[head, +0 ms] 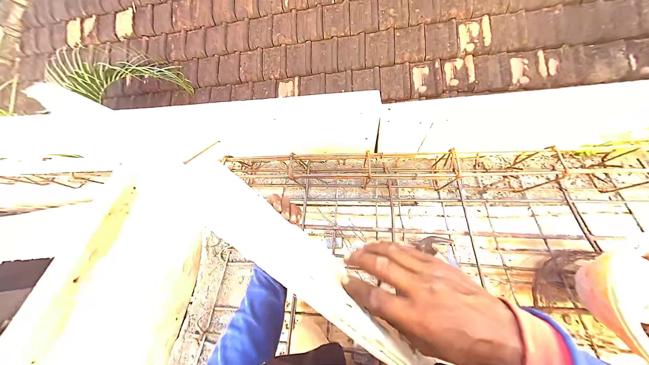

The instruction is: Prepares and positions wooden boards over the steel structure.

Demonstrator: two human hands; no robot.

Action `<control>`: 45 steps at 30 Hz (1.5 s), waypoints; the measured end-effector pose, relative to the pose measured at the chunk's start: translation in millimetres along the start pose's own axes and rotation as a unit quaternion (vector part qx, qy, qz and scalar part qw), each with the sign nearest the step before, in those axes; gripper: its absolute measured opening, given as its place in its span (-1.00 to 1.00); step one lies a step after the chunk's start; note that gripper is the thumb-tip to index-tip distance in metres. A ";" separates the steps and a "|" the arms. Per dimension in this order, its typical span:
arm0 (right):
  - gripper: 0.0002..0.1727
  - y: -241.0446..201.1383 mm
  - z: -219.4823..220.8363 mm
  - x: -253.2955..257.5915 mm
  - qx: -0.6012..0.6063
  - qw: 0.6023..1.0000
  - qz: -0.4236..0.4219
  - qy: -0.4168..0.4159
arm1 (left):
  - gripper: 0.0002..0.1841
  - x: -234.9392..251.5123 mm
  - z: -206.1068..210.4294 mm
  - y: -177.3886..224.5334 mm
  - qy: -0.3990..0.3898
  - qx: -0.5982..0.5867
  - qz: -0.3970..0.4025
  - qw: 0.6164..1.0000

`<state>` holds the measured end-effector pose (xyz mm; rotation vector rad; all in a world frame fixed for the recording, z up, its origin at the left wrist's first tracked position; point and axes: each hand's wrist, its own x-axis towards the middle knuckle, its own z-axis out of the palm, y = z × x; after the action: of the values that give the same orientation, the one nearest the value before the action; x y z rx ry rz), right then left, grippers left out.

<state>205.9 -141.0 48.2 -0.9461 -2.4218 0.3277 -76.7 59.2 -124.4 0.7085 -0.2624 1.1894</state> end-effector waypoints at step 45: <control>-0.56 80.6 34.6 61.5 0.161 0.980 0.115 0.010 | -0.68 -35.3 252.0 2.8 0.464 0.650 -0.153 0.582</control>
<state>193.8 -41.4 10.5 -1.0715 -2.1539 0.7644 -48.9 -125.3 48.8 1.1521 1.7654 1.1044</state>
